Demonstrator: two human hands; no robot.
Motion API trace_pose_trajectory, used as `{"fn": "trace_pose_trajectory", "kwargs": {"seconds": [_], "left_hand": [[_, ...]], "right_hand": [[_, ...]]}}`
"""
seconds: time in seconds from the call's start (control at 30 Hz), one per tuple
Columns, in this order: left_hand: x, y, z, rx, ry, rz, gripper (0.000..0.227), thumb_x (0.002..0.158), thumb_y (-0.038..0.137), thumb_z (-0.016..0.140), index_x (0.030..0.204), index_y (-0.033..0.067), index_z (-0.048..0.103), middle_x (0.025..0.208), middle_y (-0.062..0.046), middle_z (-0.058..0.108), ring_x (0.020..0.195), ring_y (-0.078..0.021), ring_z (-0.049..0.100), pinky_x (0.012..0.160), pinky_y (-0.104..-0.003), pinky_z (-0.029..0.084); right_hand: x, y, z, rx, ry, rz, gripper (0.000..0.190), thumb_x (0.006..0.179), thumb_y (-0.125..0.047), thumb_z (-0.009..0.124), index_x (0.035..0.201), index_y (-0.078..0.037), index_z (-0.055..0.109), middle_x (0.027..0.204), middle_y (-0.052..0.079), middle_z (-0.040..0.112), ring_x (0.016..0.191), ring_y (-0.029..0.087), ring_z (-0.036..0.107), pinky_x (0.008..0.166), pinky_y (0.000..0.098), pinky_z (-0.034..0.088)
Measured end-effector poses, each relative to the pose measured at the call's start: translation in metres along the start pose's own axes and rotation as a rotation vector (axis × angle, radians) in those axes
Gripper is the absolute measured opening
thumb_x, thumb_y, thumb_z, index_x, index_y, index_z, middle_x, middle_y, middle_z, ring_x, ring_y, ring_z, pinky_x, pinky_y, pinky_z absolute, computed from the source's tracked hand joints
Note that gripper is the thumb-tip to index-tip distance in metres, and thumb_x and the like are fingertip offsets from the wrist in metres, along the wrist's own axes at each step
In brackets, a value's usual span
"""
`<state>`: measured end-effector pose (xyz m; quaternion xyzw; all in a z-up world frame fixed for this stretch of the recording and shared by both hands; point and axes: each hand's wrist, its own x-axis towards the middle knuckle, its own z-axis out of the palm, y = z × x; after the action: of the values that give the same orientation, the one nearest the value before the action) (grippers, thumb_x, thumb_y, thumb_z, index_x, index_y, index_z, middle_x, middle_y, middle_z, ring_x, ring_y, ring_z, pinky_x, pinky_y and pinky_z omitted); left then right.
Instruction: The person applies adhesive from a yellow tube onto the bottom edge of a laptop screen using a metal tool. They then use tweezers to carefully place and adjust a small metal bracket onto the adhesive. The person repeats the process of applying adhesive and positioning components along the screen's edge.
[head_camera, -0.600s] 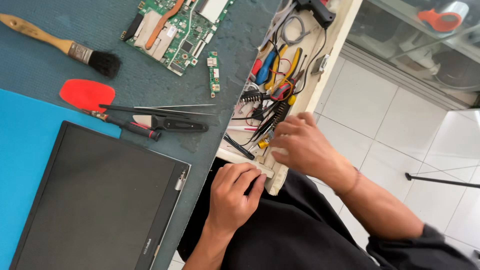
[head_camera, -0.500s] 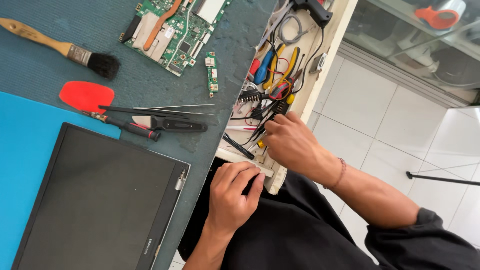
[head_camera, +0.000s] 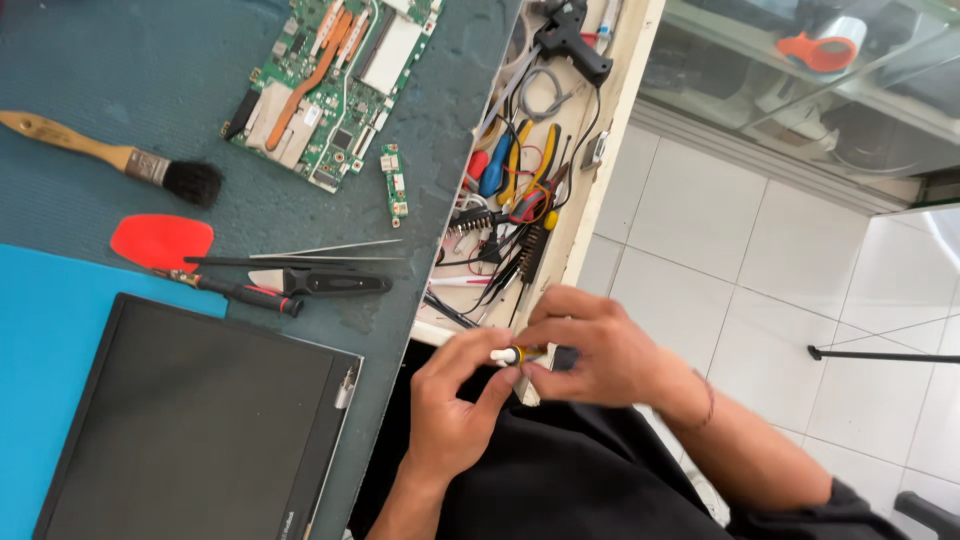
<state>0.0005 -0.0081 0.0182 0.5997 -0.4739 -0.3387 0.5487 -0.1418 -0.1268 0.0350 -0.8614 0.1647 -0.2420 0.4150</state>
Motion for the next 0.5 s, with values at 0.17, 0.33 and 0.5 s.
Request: {"fn": "trace_pose_trajectory", "kwargs": {"seconds": [0.17, 0.33, 0.5], "left_hand": [[-0.008, -0.005, 0.008, -0.081, 0.068, -0.013, 0.017, 0.087, 0.021, 0.063, 0.096, 0.0073, 0.067, 0.098, -0.009, 0.072, 0.088, -0.0178, 0.069, 0.083, -0.027, 0.054], [-0.015, -0.006, 0.007, -0.202, 0.139, -0.151, 0.024, 0.092, 0.025, 0.053, 0.101, 0.0035, 0.057, 0.098, -0.012, 0.074, 0.092, -0.0199, 0.073, 0.084, -0.028, 0.056], [-0.026, -0.018, -0.001, -0.157, 0.282, -0.147, 0.024, 0.091, 0.024, 0.055, 0.104, 0.0038, 0.061, 0.095, -0.010, 0.073, 0.088, -0.0173, 0.069, 0.081, -0.027, 0.054]], "right_hand": [[-0.029, 0.007, -0.005, -0.068, 0.127, 0.107, 0.028, 0.080, -0.025, 0.070, 0.100, -0.005, 0.068, 0.092, 0.009, 0.062, 0.077, 0.019, 0.062, 0.071, 0.0287, 0.051], [-0.030, 0.015, -0.006, -0.474, 0.361, 0.759, 0.073, 0.079, -0.039, 0.068, 0.137, -0.001, 0.047, 0.127, 0.016, 0.058, 0.089, 0.022, 0.066, 0.080, 0.0394, 0.049], [0.002, 0.000, 0.006, -0.047, 0.179, 0.990, 0.024, 0.082, -0.026, 0.066, 0.097, -0.009, 0.074, 0.096, 0.000, 0.078, 0.085, 0.006, 0.071, 0.075, 0.0209, 0.057]]}}
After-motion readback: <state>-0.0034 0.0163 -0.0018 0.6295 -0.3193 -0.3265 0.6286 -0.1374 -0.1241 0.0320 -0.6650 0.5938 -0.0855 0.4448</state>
